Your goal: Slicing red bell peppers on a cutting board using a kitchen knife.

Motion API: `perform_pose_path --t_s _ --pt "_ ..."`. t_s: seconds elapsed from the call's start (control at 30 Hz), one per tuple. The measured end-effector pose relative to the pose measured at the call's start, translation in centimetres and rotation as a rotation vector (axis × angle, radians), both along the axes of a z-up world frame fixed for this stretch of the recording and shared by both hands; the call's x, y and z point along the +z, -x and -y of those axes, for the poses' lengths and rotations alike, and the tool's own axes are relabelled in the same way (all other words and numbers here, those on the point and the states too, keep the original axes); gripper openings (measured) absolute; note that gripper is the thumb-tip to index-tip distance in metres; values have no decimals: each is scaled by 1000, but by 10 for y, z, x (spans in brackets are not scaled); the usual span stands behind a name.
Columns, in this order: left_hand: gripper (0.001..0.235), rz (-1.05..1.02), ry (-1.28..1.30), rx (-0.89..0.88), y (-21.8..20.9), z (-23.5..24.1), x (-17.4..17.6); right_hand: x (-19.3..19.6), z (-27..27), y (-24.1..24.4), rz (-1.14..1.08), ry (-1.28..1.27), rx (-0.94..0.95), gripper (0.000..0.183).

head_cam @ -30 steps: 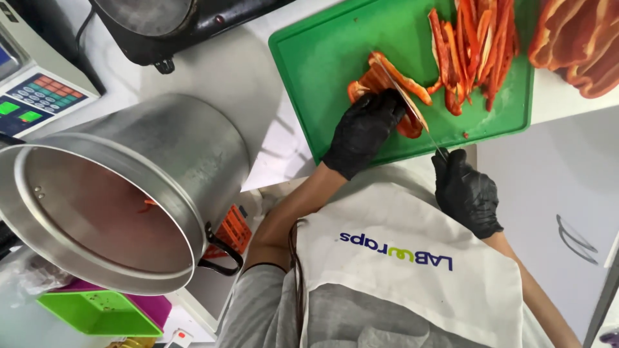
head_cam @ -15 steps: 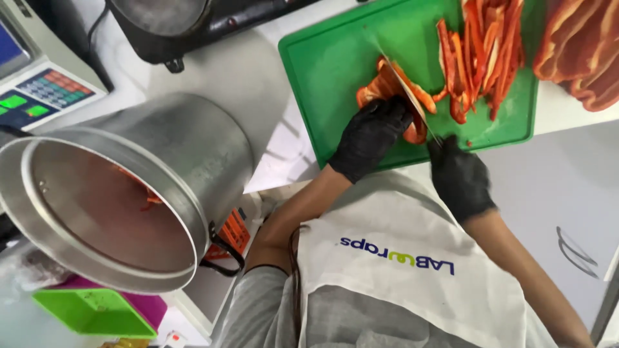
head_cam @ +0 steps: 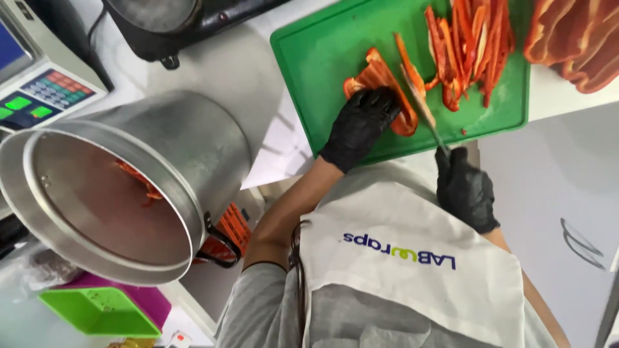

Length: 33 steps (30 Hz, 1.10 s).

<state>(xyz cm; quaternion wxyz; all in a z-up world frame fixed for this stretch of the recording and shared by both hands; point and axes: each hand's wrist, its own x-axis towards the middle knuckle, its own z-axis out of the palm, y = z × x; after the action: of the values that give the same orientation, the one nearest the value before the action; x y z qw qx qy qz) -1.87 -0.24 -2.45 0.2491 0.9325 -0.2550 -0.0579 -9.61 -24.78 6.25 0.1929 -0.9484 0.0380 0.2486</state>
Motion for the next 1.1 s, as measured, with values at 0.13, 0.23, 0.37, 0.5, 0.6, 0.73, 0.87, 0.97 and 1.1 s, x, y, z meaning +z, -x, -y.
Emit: perform_pose_path --t_s 0.13,0.23,0.37,0.5,0.6,0.73,0.87,0.97,1.1 --pt "33 -58 10 22 5 4 -5 0 -1 7 32 35 110 30" --pt "36 -44 16 54 11 5 -18 -3 -9 1 32 30 126 31" --pt "35 -24 44 58 10 4 -10 -3 -25 -6 34 67 119 34" --pt "36 10 49 41 0 5 -7 -14 -43 -35 118 61 149 32" --pt "34 -37 72 61 1 0 8 -6 -35 -29 64 92 187 32" --pt "35 16 92 49 -1 -3 -7 -7 -42 -46 112 157 214 33" --pt "35 -14 106 33 7 -4 -1 -35 -47 -58 229 105 368 23" --pt "33 -10 102 36 6 -6 -16 -36 -18 -15 137 71 210 29" --pt "34 -12 58 4 9 -10 -19 -16 -12 1 -37 -27 -2 34"
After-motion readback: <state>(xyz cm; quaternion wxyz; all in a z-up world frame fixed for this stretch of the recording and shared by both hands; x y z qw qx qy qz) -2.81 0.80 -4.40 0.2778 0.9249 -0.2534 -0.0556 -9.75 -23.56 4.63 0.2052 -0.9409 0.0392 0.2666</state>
